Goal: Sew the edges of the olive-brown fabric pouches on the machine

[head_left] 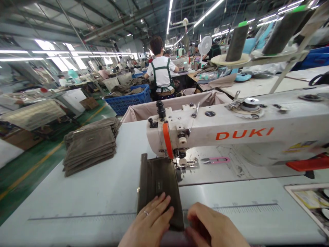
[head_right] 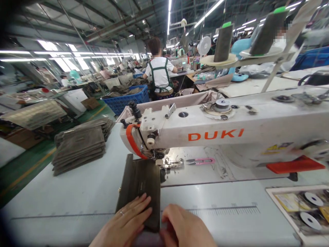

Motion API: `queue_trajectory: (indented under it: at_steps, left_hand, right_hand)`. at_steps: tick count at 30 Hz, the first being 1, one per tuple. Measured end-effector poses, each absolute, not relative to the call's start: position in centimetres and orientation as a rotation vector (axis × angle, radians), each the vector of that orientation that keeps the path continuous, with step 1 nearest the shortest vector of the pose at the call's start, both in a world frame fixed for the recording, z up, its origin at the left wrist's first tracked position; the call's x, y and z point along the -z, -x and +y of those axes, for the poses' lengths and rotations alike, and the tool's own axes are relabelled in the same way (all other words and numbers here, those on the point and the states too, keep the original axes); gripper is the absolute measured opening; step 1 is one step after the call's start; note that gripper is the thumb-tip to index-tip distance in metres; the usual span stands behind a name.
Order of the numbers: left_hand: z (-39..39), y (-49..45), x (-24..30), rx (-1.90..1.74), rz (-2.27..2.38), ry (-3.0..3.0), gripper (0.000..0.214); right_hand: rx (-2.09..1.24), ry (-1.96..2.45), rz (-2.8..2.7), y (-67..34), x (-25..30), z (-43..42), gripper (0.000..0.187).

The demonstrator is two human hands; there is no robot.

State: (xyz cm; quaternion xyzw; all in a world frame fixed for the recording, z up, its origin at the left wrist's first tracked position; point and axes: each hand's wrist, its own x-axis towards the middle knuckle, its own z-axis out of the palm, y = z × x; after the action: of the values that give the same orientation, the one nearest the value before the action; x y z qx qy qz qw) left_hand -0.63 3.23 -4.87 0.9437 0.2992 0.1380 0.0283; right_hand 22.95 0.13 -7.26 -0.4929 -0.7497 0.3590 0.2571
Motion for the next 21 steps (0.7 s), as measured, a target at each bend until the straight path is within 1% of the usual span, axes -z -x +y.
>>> queue_trajectory:
  at_steps: [2, 4, 8, 11, 14, 18, 21]
  left_hand:
    - [3.1, 0.7, 4.0, -0.493, 0.974, -2.789, 0.045]
    - [2.8, 0.1, 3.4, -0.557, 1.091, -2.67, 0.046]
    - [2.2, -1.2, 3.1, -0.671, 1.178, -2.586, 0.038]
    - [1.9, -1.0, 2.7, -0.737, 1.17, -2.533, 0.033]
    - [2.0, -0.1, 2.5, -0.739, 1.181, -2.532, 0.035]
    - [2.5, -0.1, 3.9, -0.684, 0.903, -2.842, 0.034]
    - [2.7, -0.7, 5.2, -0.585, 0.833, -3.069, 0.032]
  right_hand:
    - [-0.691, 1.234, -2.143, -23.5, 7.2, 0.0, 0.024]
    - [-0.496, 1.142, -2.2, -23.5, 7.3, 0.0, 0.027]
    - [-0.227, 1.029, -2.243, -22.4, 7.4, 0.3, 0.013]
    - [-0.116, 0.959, -2.215, -22.0, 7.2, 0.4, 0.015]
    - [-0.064, 0.94, -2.195, -22.0, 7.0, 0.5, 0.019]
    - [-0.025, 0.949, -2.217, -22.0, 7.1, 0.5, 0.021]
    - [-0.002, 0.97, -2.227, -22.0, 7.5, 0.4, 0.018]
